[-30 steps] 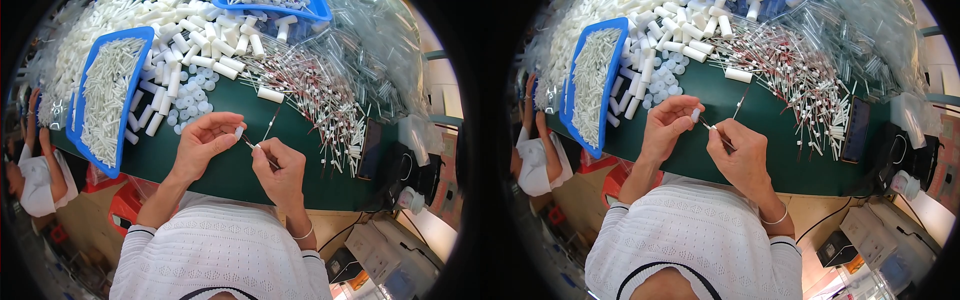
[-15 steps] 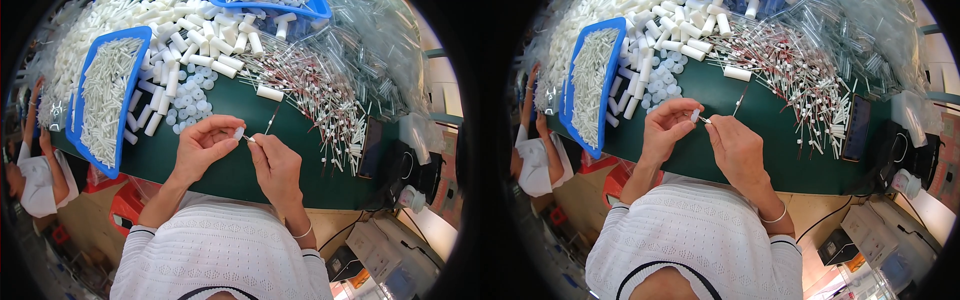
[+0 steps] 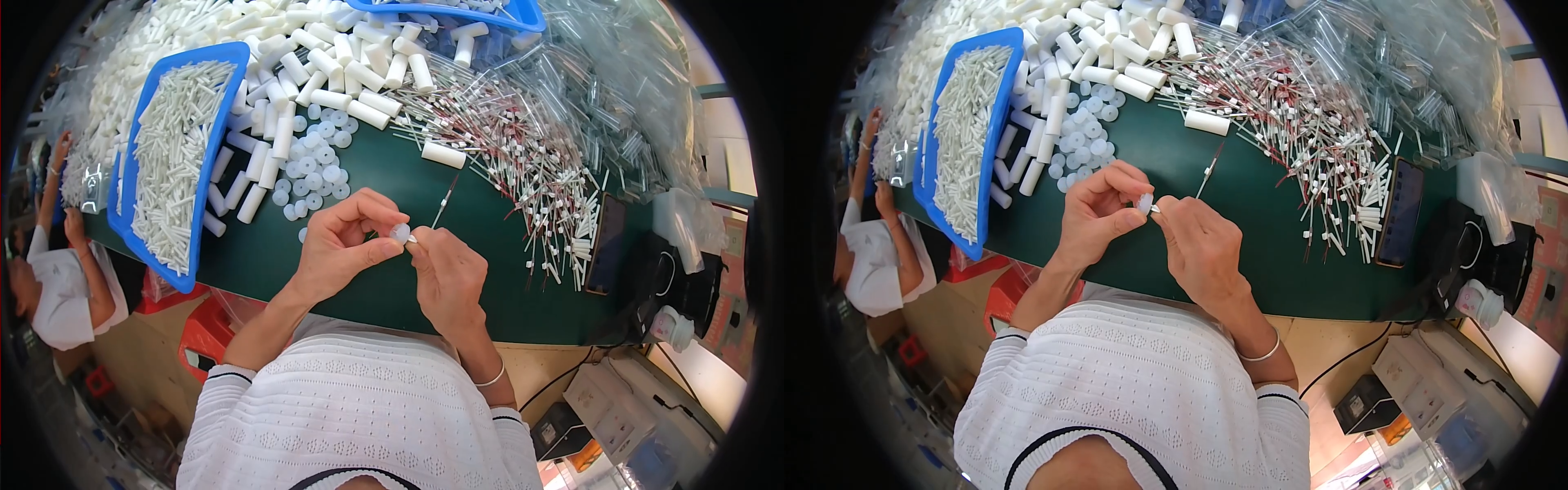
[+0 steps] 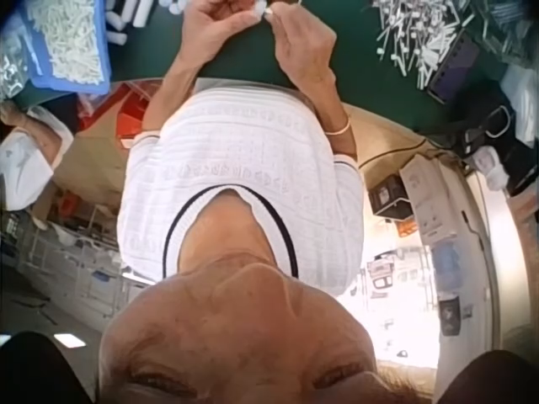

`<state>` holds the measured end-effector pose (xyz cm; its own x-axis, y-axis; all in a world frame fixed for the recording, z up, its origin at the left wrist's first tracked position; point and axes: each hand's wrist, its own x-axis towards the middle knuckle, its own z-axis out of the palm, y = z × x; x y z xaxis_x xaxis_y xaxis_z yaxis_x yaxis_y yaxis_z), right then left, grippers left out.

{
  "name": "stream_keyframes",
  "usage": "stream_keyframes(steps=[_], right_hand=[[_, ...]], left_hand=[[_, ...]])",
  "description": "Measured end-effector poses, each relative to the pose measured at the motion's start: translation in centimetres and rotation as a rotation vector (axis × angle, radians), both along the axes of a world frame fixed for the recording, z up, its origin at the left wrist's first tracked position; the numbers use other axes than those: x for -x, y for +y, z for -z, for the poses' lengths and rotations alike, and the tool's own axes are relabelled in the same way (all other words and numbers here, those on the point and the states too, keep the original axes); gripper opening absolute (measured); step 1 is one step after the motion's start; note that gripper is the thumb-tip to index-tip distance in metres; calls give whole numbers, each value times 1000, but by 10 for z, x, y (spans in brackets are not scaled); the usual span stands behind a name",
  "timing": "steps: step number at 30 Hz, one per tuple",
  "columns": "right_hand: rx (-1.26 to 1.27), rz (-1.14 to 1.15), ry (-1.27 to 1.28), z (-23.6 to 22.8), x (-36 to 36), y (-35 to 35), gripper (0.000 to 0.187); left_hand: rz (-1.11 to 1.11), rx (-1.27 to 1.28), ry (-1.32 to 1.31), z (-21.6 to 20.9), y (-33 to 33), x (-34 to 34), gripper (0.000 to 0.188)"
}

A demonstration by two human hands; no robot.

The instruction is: The person assembles small white plastic components by hand on a worktable.

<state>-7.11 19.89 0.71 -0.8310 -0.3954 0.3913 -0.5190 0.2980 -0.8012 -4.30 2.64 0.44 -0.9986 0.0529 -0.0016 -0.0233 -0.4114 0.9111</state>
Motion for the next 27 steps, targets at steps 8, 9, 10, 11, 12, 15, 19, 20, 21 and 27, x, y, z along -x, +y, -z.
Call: stream_keyframes(steps=[8, 9, 10, 11, 12, 15, 19, 20, 21, 27], right_hand=[[485, -287, -875, 4, 2, 3, 18], [392, -326, -634, 16, 10, 10, 16], [323, -344, -643, 12, 14, 13, 16], [255, -364, -649, 7, 17, 14, 16], [319, -399, -757, 6, 18, 17, 16], [410, -400, -867, -4, 11, 8, 11], [533, -300, -884, -4, 11, 15, 13], [620, -320, -835, 0, 12, 17, 14], [643, -340, -813, -2, 14, 18, 16], [810, -339, -1032, -8, 13, 6, 17]], left_hand=[[4, 221, 58, -5, -8, -4, 25], [7, 346, 102, -6, -13, -3, 23], [-9, 468, 113, -12, -11, -3, 22], [40, 517, 126, -20, -13, -1, 24], [91, 562, 141, -28, -15, 1, 26], [118, 629, 131, -40, -38, 0, 28], [-199, 898, 70, -77, -91, -10, 20], [-385, 1033, 118, -80, -108, -9, 17], [-537, 1155, 72, -87, -126, -6, 16], [-504, 1830, 336, -61, -218, 39, 14]])
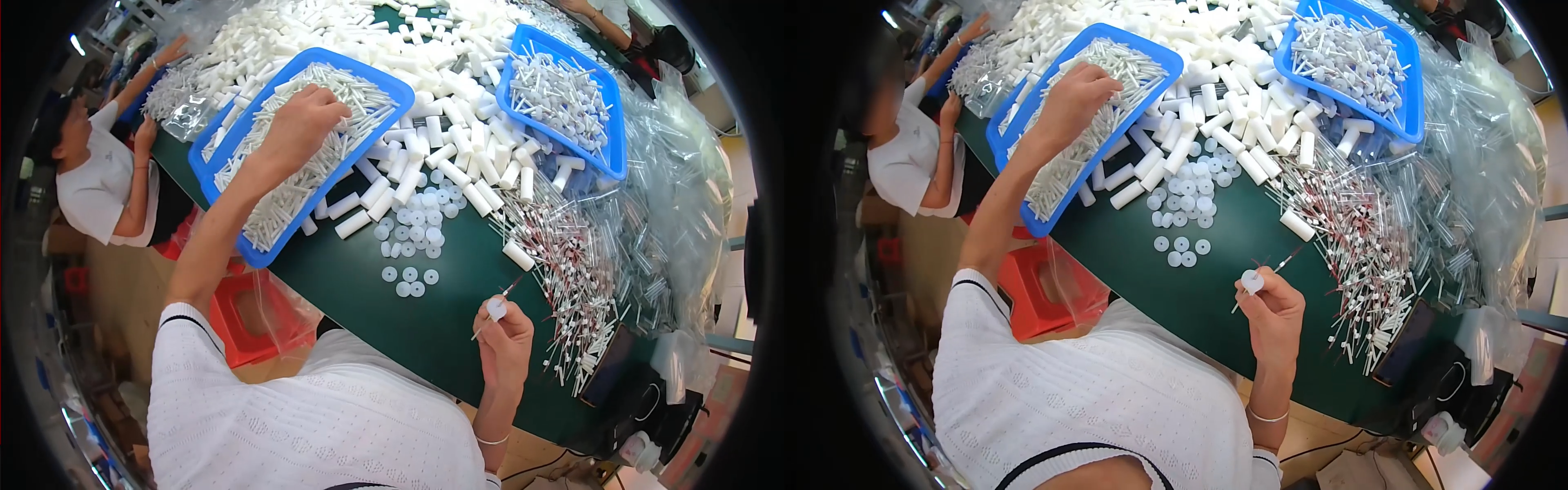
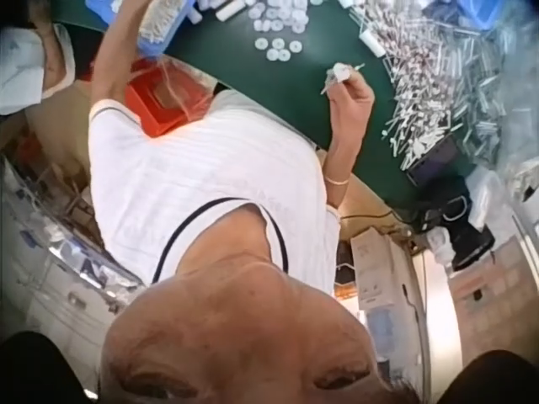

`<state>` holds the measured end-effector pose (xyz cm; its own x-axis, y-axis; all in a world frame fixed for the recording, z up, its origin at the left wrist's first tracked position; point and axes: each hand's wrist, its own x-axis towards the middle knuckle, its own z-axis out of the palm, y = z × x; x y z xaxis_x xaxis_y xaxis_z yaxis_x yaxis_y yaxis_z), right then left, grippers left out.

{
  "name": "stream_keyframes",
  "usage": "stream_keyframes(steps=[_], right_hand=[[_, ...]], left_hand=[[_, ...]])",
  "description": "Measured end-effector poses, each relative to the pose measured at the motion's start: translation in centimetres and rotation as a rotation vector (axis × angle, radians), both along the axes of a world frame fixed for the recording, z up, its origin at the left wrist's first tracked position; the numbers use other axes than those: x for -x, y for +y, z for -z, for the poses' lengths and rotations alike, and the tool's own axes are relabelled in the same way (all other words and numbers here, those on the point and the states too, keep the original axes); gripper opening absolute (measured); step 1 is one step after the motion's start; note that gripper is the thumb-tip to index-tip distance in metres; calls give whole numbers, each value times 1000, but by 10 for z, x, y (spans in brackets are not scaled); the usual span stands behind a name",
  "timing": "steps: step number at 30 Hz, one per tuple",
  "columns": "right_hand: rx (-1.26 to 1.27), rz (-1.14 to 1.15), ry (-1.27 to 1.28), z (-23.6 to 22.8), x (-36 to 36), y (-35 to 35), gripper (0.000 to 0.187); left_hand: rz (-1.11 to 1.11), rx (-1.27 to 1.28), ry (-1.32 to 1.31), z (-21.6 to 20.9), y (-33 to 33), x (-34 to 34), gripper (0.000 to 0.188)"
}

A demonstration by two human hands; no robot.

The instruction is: The person assembles small white plastic components by hand on a worktable.

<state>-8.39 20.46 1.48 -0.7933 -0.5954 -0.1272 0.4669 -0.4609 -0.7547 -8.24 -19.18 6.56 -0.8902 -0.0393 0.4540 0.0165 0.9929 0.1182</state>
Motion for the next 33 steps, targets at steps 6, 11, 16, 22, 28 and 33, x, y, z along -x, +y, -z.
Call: stream_keyframes(steps=[6, 11, 16, 22, 28, 33], right_hand=[[-16, 94, -151, 0, -5, -2, 13], [-35, 274, -16, -8, 0, -21, 10], [65, 289, 75, -14, 2, -35, 11], [49, 347, 53, -3, 3, -28, 12], [53, 351, 33, 2, 0, -23, 12], [-116, 260, 131, 6, -5, -23, 25]], left_hand=[[114, 263, -156, 0, -20, 14, 13], [216, -566, -91, -12, 83, -10, 15], [238, -1609, -339, 27, 178, -42, 25], [276, -1549, -397, 44, 199, -44, 16], [295, -1502, -357, 44, 203, -43, 16], [321, -1450, -297, 45, 207, -42, 15]])
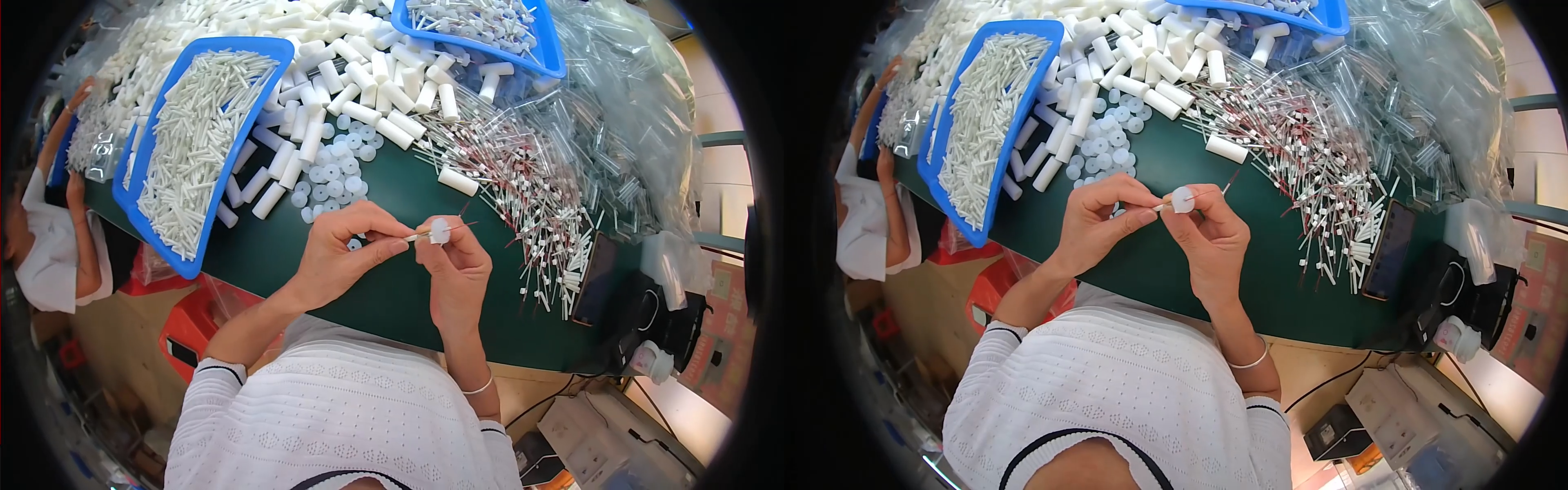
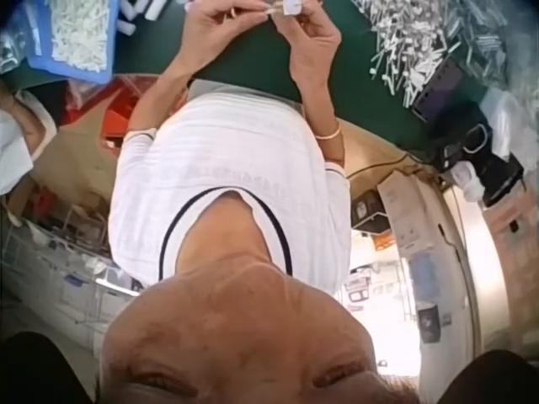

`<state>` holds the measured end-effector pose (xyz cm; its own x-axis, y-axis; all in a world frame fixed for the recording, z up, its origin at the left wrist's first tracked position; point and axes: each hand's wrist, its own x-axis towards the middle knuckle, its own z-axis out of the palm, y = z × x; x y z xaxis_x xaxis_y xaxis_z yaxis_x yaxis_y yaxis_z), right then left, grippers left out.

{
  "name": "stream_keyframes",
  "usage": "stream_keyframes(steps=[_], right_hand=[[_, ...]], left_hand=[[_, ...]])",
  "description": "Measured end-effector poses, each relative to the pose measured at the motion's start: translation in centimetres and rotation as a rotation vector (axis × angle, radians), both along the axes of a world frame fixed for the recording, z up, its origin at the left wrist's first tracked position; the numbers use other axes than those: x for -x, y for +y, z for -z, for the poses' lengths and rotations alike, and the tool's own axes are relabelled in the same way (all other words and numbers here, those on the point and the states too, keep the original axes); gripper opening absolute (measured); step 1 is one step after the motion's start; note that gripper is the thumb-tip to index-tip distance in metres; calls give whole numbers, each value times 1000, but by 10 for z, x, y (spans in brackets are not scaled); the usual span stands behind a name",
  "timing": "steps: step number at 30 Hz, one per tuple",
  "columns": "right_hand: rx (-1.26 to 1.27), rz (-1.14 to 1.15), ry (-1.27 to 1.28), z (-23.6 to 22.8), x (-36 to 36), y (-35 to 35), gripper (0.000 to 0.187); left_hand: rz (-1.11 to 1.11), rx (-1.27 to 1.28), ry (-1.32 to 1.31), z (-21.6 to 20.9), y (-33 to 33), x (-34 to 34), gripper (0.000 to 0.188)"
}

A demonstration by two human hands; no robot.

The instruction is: The person assembles small white plastic components by hand on a worktable.

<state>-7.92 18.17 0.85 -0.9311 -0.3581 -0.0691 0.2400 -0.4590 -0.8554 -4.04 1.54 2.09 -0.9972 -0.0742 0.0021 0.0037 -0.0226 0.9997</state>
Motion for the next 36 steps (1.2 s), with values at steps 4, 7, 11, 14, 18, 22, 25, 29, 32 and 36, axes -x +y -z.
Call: stream_keyframes(steps=[4, 7, 11, 14, 18, 22, 25, 29, 32, 36], right_hand=[[-179, -64, 76, -21, 5, 9, 52], [-236, -81, 155, -26, 11, 22, 34], [-264, -73, 110, -26, 12, 24, 23], [-421, -142, 28, -24, 14, 31, 20], [-363, -217, 47, -20, 11, 31, 19], [-479, -266, 210, -10, 4, 32, 22], [-518, -302, 196, -12, 5, 38, 25], [-1128, -15, 501, -10, 23, 44, 25], [-1420, 13, 775, 3, 30, 32, 29], [-1534, 33, 818, 3, 27, 33, 17]], left_hand=[[-16, 145, 85, -4, -1, 3, 13], [-4, 256, 100, -6, -2, 4, 13], [3, 645, 311, -10, -6, 6, 15], [-45, 840, 622, -6, -5, 4, 18], [38, 717, 537, -4, -8, 5, 17], [367, -163, -388, -7, -15, 6, 13], [465, -125, -405, -13, -19, 5, 9], [109, 664, 140, -57, -31, 55, 8], [-139, 1045, 477, -69, -47, 121, 11], [-289, 1199, 654, -70, -73, 137, 16]])
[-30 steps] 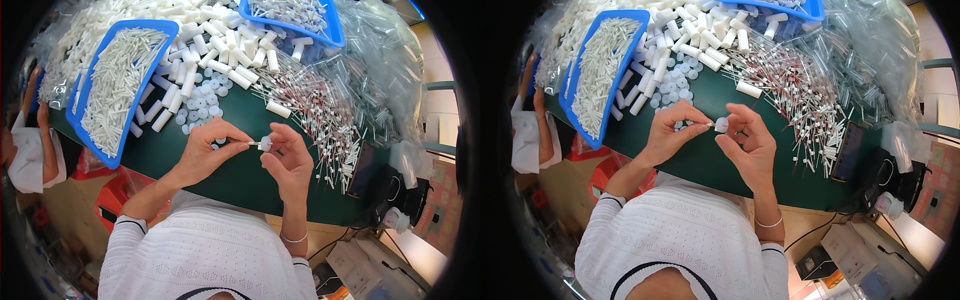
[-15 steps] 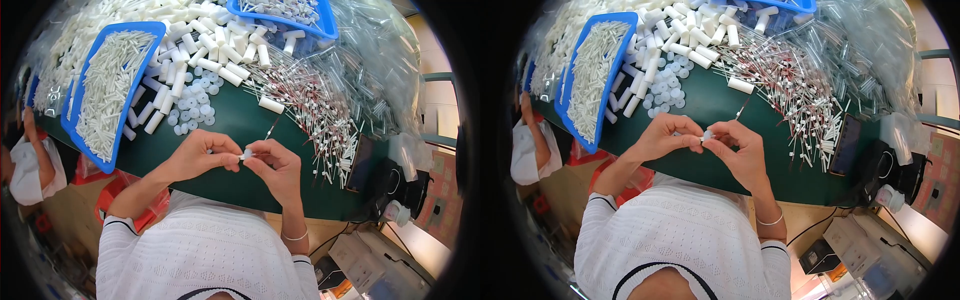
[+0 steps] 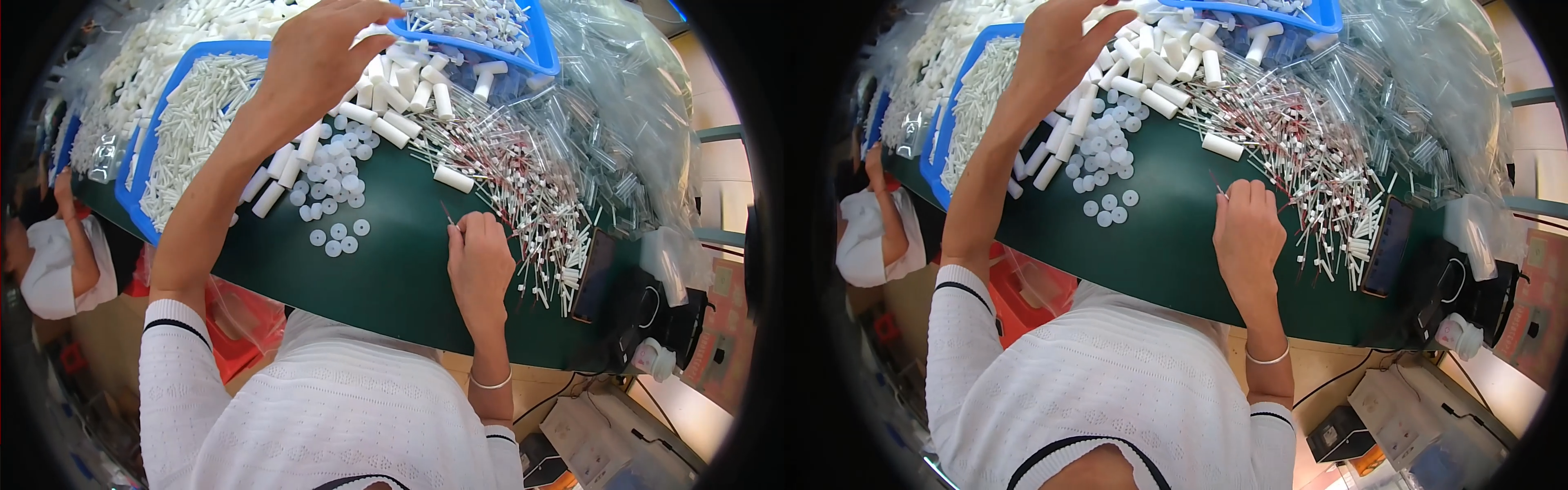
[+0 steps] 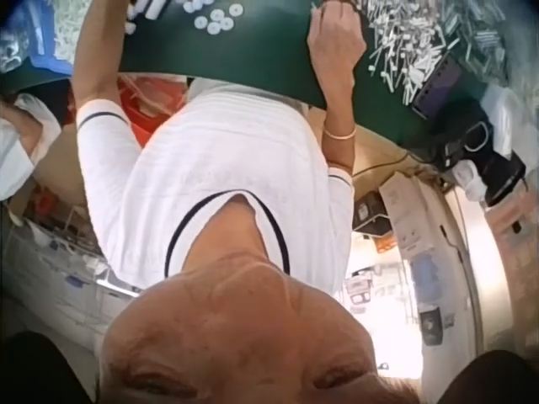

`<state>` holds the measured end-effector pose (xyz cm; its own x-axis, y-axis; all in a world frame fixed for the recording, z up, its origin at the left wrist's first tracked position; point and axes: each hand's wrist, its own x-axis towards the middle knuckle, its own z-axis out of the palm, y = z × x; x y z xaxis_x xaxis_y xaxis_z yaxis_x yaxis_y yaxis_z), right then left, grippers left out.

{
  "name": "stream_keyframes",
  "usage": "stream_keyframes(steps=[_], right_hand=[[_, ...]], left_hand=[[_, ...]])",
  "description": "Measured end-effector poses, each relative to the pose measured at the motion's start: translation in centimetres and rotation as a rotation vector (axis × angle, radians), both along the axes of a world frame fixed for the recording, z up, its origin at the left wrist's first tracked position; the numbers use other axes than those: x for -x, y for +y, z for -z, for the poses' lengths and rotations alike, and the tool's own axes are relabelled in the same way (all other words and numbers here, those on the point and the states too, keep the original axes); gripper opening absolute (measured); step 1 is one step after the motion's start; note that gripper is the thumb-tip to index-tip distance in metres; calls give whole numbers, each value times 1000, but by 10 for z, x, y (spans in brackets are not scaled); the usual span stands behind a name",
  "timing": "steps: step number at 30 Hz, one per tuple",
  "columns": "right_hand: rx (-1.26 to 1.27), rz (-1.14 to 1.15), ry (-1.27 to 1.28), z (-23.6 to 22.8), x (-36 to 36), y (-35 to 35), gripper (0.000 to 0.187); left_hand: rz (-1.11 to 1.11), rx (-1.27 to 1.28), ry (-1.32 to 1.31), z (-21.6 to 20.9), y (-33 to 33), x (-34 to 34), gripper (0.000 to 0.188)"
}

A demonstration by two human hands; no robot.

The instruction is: The person assembles small white plastic components by hand on a worktable.

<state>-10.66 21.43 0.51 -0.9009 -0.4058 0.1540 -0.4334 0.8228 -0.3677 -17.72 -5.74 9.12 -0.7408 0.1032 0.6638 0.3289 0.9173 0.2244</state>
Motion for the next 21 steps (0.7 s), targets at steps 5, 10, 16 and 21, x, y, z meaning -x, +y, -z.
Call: stream_keyframes(steps=[5, 10, 16, 21], right_hand=[[260, 32, -111, 0, -15, 10, 13], [725, 1, -586, -9, -15, -8, 15], [885, -70, -768, -17, -18, -4, 16], [891, -132, -693, -30, -27, -16, 12]], left_hand=[[79, 128, -298, 52, -3, -51, 13], [36, 353, -384, 76, 16, -62, 20], [132, -289, -613, 39, 31, -74, 17], [271, -1368, -952, 53, 47, -113, 26]])
